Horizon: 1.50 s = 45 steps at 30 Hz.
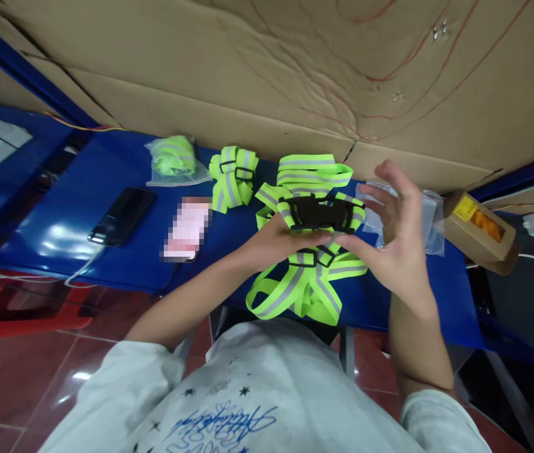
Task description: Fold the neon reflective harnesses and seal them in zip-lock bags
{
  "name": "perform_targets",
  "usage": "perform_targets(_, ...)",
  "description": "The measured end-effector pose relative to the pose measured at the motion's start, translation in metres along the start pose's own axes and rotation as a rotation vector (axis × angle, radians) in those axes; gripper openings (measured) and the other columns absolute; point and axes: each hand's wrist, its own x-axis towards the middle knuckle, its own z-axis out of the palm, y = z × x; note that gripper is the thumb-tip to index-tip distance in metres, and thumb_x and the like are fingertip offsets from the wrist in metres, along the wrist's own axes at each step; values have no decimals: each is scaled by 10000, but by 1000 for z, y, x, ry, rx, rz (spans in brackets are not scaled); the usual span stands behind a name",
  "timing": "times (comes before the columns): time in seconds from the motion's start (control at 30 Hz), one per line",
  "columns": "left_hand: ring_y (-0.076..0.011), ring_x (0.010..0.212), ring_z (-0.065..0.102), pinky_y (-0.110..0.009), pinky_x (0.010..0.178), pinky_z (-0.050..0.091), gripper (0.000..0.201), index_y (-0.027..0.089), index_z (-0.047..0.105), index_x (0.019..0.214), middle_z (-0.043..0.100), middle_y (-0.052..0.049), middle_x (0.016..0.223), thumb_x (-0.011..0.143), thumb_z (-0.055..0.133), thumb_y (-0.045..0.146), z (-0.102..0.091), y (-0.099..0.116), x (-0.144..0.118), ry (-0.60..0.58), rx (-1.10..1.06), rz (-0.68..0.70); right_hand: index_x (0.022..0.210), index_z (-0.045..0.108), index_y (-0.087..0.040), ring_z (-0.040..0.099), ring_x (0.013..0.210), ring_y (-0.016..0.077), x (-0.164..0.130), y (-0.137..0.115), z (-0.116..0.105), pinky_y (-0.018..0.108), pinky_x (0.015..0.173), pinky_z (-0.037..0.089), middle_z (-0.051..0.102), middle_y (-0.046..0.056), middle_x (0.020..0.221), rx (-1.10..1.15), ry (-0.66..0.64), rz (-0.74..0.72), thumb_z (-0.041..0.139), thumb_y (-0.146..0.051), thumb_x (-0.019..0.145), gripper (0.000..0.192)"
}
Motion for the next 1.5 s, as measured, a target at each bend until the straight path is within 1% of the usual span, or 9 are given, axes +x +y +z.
perform_targets(0.13, -274, 1114, 742, -402, 1041, 594, 460, 163, 800, 1098, 812, -64, 1102, 780, 902, 480, 0, -4, 3, -56, 126, -3, 1516, 612, -298, 673, 1368, 340, 15, -11, -15, 513, 1141, 567, 673, 107, 1509, -212, -295, -108, 733, -361, 1009, 525)
perform_targets(0.27, -240, 1099, 731, -376, 1020, 593, 460, 156, 790, 1117, 799, -64, 1112, 817, 885, 491, 1, -7, 11, -166, 80, 58, 1123, 800, -216, 792, 929, 258, 27, -15, -11, 367, 824, 610, 825, 79, 1060, -236, -275, -36, 666, -369, 1053, 215)
perform_targets(0.4, -247, 1140, 728, -395, 1044, 579, 591, 166, 758, 1237, 792, -78, 1191, 753, 949, 447, -2, -7, 17, -195, -31, 3, 674, 658, -211, 598, 543, 151, 38, -8, -5, 304, 560, 453, 638, -8, 590, -113, -223, 123, 656, -490, 1044, 462)
perform_targets(0.57, -242, 1088, 742, -427, 1047, 583, 591, 176, 770, 1185, 798, -75, 1153, 682, 996, 389, -9, -6, 28, -286, -52, -133, 669, 611, -230, 603, 625, 168, 50, 4, -9, 313, 576, 465, 653, 13, 667, 36, -221, 198, 669, -628, 995, 518)
perform_targets(0.83, -222, 1048, 777, -386, 996, 614, 445, 154, 778, 1128, 819, -97, 1134, 773, 940, 368, -2, 10, 48, -481, -136, -146, 1035, 722, -287, 642, 592, 172, 58, 36, -6, 300, 482, 496, 697, -9, 781, 479, -132, 514, 809, -585, 889, 343)
perform_targets(1.03, -164, 884, 755, -335, 914, 618, 329, 138, 789, 1008, 817, -49, 966, 753, 936, 286, -5, 1, 57, -398, -30, -147, 1068, 762, -267, 743, 962, 227, 55, 34, -10, 406, 907, 602, 788, 45, 1081, 34, -56, 197, 723, -381, 982, 148)
perform_targets(1.17, -166, 894, 753, -336, 917, 612, 254, 129, 795, 946, 807, -53, 938, 811, 883, 326, -8, -6, 64, -431, -44, -113, 1186, 778, -278, 744, 1160, 302, 52, 27, -10, 449, 1003, 577, 804, 75, 1222, -68, -341, 103, 601, -507, 1064, 314)
perform_targets(1.37, -156, 921, 751, -317, 984, 595, 292, 156, 798, 897, 802, -22, 911, 783, 915, 398, -14, -4, 72, -483, -83, -70, 1035, 736, -206, 645, 647, 167, 52, 24, -2, 317, 609, 470, 759, 49, 959, -71, -452, 264, 576, -600, 1052, 426)
perform_targets(1.5, -229, 1003, 801, -373, 1023, 621, 507, 181, 817, 1025, 838, -63, 983, 679, 990, 510, -17, -6, 73, -648, -291, -209, 874, 694, -210, 589, 649, 154, 56, 27, 0, 303, 636, 430, 676, 1, 746, -68, -432, 227, 576, -593, 1052, 438)
